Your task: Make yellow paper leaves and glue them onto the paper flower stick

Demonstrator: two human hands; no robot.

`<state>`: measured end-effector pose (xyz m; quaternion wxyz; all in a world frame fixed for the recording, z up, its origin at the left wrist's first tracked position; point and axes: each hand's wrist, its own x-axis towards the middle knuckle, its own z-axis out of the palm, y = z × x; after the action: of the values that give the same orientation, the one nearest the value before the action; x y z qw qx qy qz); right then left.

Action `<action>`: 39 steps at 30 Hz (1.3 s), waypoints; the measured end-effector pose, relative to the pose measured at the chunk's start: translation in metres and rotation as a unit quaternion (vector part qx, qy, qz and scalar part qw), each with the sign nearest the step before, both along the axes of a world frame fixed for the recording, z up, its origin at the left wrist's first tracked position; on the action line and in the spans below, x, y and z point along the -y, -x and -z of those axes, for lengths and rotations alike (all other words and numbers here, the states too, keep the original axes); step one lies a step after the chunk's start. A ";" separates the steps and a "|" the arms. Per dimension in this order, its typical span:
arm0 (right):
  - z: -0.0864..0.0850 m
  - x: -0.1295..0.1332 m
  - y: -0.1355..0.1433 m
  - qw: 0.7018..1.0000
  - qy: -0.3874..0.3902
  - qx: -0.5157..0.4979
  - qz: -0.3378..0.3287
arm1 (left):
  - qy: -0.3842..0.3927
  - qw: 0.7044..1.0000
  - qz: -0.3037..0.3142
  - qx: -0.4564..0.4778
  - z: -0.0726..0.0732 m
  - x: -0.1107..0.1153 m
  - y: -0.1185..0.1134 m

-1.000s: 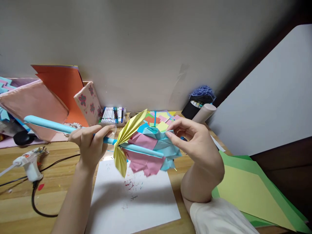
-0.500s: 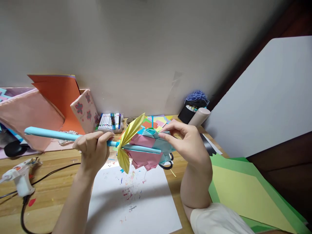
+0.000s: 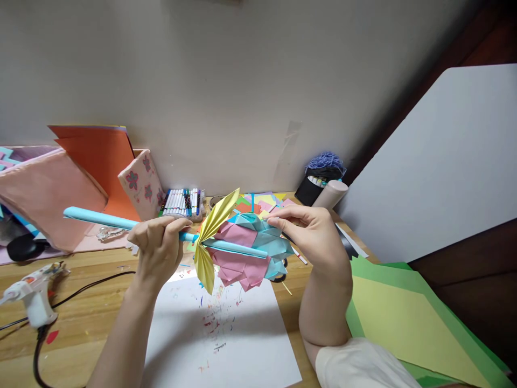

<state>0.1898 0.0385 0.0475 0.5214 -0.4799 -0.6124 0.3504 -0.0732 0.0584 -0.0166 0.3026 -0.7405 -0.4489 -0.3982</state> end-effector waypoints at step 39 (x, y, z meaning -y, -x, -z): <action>-0.004 -0.005 0.004 0.984 -0.066 0.164 -0.007 | 0.005 0.999 0.017 -0.036 0.005 -0.001 -0.009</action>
<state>0.1861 0.0439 0.0517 0.4419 -0.4908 -0.7150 0.2293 -0.0642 0.0595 -0.0213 0.3082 -0.7632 -0.4274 -0.3741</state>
